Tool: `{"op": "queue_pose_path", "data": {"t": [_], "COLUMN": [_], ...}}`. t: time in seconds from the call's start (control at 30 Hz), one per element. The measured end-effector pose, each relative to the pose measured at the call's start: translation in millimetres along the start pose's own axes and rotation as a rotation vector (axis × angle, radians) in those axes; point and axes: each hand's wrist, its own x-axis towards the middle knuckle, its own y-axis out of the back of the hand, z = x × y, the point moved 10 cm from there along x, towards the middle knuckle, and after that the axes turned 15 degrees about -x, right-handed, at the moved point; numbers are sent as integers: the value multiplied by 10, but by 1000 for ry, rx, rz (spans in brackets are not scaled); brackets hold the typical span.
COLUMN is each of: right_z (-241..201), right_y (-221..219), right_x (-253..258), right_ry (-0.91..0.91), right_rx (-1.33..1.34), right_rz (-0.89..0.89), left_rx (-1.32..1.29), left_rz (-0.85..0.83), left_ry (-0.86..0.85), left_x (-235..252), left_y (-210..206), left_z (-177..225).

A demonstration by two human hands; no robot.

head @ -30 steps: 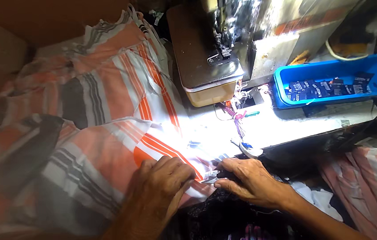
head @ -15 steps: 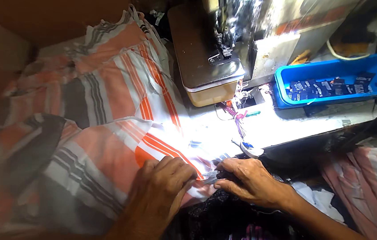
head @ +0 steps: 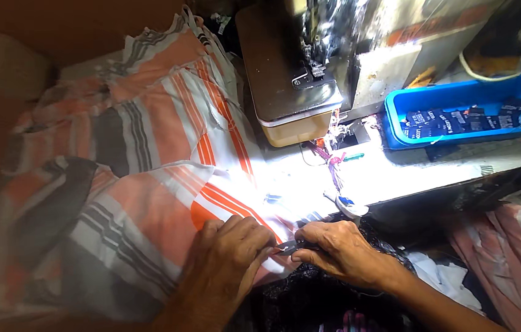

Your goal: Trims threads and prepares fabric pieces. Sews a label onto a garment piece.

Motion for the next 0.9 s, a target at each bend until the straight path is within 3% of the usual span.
{"op": "queue_pose_path", "data": {"t": [0.9], "right_z": [-29], "right_y": [-93], "right_x": [65], "right_ry": [-49], "right_rx": [191], "right_rz": [23], "left_rx": [-49], "left_rz": [-8], "left_ry": [69], "left_x": [23], "left_y": [10], "left_z": [-66]}}
